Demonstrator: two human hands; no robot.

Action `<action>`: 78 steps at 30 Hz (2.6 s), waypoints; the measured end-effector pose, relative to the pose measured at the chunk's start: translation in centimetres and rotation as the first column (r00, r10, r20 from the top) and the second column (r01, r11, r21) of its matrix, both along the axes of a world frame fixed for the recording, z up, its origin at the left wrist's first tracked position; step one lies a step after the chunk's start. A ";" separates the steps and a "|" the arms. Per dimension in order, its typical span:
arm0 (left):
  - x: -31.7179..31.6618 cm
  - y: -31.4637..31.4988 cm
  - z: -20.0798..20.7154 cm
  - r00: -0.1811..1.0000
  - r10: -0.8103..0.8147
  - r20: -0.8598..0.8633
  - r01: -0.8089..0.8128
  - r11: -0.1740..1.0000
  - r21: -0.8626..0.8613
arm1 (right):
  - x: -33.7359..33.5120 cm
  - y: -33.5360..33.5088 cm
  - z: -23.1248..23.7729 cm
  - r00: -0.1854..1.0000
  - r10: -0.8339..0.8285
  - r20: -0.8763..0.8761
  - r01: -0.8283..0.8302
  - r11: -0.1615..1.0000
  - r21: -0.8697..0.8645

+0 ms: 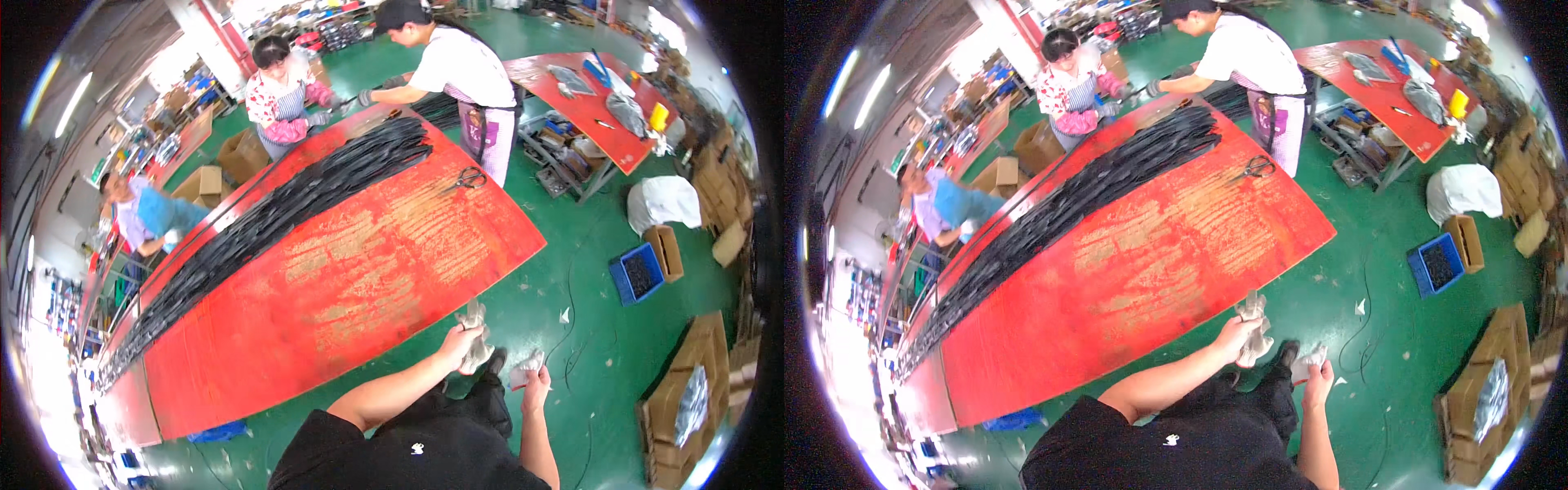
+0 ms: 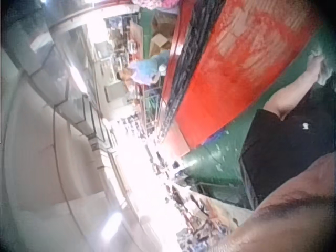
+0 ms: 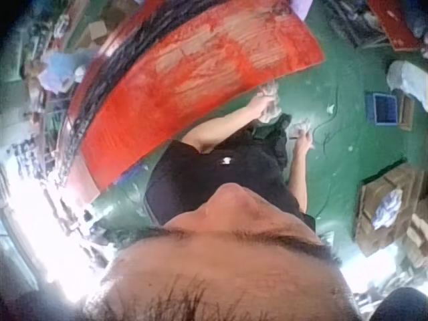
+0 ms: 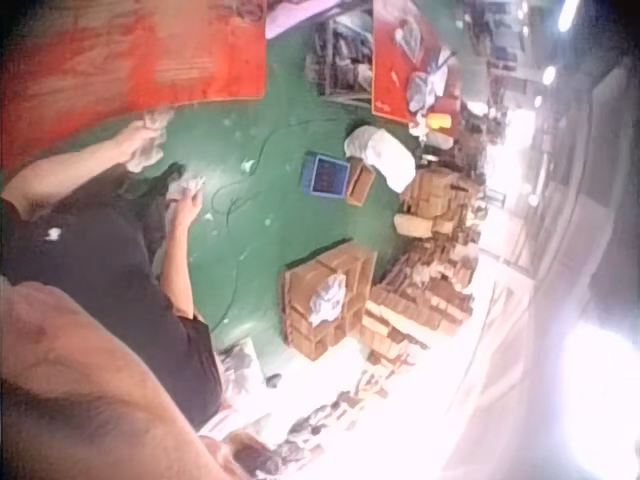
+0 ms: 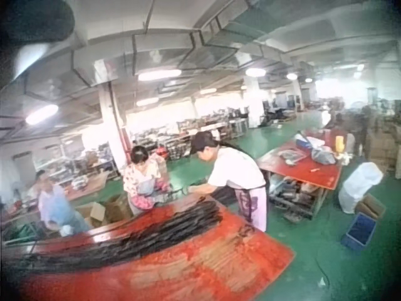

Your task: Put on protective white gloves in a workshop setting.

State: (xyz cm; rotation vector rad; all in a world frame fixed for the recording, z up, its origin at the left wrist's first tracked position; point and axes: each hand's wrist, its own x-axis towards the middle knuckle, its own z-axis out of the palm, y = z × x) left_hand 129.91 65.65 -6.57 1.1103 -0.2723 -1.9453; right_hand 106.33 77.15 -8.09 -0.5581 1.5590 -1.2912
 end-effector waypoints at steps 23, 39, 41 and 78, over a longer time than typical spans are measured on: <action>-4.5 -14.8 -1.9 0.752 0.659 0.022 -0.654 0.741 0.153 | -4.5 -36.7 -2.5 0.643 0.766 -0.008 -0.756 0.636 0.157; 5.1 -27.6 -5.7 0.806 0.591 0.034 -0.581 0.779 0.235 | 3.4 -46.6 -2.1 0.524 0.830 -0.193 -0.777 0.558 0.292; 6.0 -27.7 -6.1 0.794 0.607 0.002 -0.586 0.765 0.267 | 4.1 -47.0 -1.7 0.461 0.861 -0.214 -0.802 0.508 0.313; 10.0 -29.5 -10.9 0.799 0.600 -0.031 -0.530 0.728 0.434 | 10.0 -50.7 -2.1 0.190 0.948 -0.257 -0.838 0.293 0.460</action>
